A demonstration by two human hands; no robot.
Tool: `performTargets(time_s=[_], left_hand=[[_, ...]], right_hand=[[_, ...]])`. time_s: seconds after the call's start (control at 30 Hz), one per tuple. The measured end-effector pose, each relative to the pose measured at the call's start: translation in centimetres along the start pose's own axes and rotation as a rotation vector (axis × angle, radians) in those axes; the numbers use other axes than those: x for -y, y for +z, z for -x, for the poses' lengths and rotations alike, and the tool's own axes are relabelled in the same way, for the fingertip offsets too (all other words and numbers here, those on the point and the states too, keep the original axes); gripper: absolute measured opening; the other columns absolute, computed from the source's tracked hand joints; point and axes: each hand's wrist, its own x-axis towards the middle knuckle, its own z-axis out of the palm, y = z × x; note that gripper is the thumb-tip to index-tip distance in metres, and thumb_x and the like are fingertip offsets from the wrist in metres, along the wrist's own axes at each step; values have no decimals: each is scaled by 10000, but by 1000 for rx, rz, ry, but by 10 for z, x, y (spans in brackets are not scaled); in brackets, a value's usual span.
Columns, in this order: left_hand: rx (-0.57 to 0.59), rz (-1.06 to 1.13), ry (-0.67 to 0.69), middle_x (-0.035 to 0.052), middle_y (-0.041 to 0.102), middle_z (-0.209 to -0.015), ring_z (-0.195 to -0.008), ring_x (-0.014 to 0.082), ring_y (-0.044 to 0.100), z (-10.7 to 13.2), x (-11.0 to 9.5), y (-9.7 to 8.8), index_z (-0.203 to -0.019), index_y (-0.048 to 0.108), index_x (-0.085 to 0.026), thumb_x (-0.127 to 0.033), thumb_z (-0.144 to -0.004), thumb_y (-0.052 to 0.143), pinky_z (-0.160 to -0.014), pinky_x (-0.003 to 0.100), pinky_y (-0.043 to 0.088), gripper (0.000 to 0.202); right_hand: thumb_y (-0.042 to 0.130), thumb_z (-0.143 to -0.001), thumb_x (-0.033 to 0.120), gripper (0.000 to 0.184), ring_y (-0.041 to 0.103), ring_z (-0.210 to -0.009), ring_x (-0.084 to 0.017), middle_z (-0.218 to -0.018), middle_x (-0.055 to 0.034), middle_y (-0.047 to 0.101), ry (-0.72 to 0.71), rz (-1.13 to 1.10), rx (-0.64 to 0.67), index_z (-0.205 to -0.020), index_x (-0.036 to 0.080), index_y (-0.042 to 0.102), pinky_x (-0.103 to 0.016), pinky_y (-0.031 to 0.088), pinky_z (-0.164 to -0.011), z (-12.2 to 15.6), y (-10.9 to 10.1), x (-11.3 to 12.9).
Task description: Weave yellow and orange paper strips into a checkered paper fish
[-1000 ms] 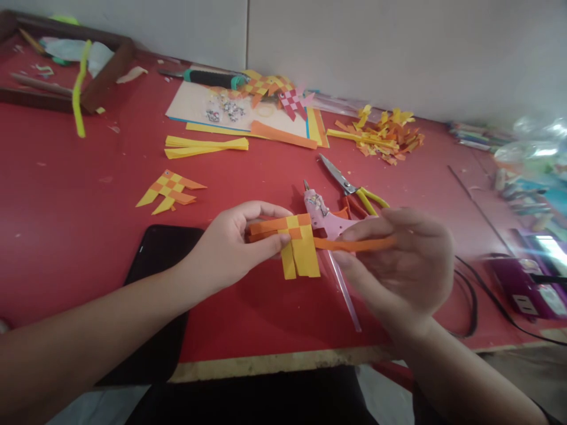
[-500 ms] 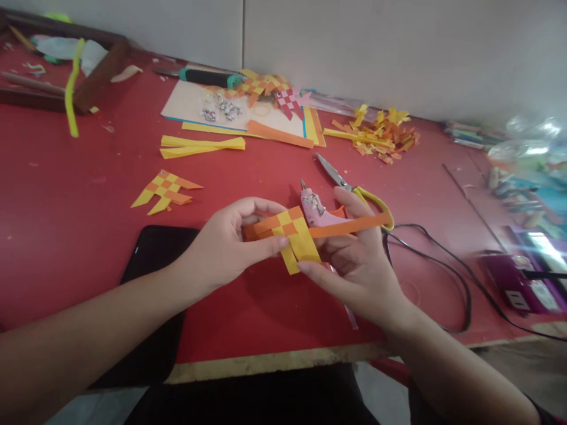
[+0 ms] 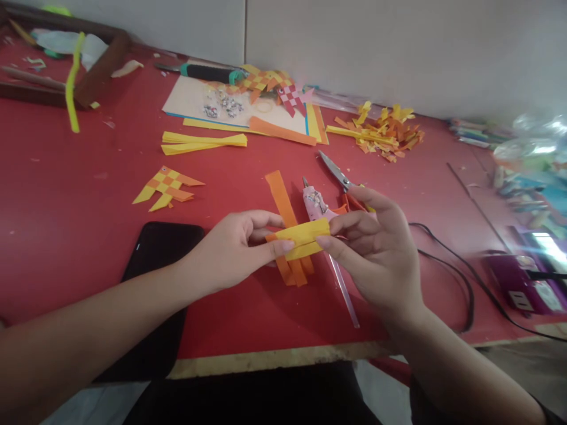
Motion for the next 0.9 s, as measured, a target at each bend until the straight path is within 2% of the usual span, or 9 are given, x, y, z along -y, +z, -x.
performTargets(time_s=[0.17, 0.27, 0.37, 0.43, 0.57, 0.63, 0.73, 0.9], left_hand=[[52, 105, -12, 21, 753, -809, -785, 167, 706, 0, -4, 3, -863, 712, -173, -317, -778, 771, -733, 261, 565, 178], [82, 177, -27, 1, 727, -757, -756, 139, 695, 1, -6, 4, -811, 719, -180, -336, -796, 764, -719, 231, 573, 163], [73, 201, -51, -1, 727, -786, -781, 139, 697, 1, -5, 4, -824, 723, -193, -355, -809, 752, -725, 231, 582, 165], [68, 198, -53, 5, 735, -822, -805, 147, 701, 1, -4, 3, -841, 724, -198, -358, -818, 742, -731, 238, 585, 163], [74, 202, -40, 27, 751, -940, -855, 159, 711, 0, -4, 4, -910, 718, -190, -333, -887, 654, -747, 250, 585, 158], [67, 198, -44, 32, 752, -960, -864, 160, 714, 0, -4, 6, -944, 707, -177, -310, -902, 627, -766, 260, 583, 160], [77, 182, -37, 26, 750, -959, -872, 162, 712, 0, -6, 7, -959, 695, -165, -292, -865, 671, -803, 275, 578, 160], [92, 156, -52, 40, 746, -955, -938, 196, 705, 1, -7, 7, -997, 682, -156, -330, -841, 699, -852, 316, 566, 234]], right_hand=[[725, -807, 138, 524, 701, -745, -136, -811, 36, 685, -20, 100, -65, -1270, 257, 509, -275, 636, -682, 4, 4, 2], [704, -819, 123, 469, 702, -750, -135, -862, 23, 707, -86, 202, -95, -1241, 263, 551, -288, 643, -705, 8, 5, 0], [705, -817, 130, 261, 707, -790, -164, -888, 5, 723, -197, 342, -95, -1036, 265, 658, -336, 634, -744, 9, 2, -2], [701, -814, 132, 147, 702, -818, -187, -873, -6, 718, -300, 464, -71, -877, 263, 679, -370, 614, -769, 6, -1, -2], [728, -765, 125, 149, 659, -845, -206, -919, -41, 664, -557, 652, -86, -801, 258, 671, -395, 573, -735, 1, -2, 4], [710, -759, 85, 185, 656, -839, -205, -904, -42, 665, -618, 615, -10, -831, 243, 649, -408, 566, -749, 1, 0, 6], [638, -790, 21, 254, 686, -862, -204, -906, -32, 711, -574, 480, 156, -917, 241, 620, -412, 582, -774, 5, 2, 7], [622, -803, -7, 315, 713, -897, -202, -923, -35, 750, -563, 425, 200, -1007, 233, 639, -381, 618, -757, 8, 5, 1]])
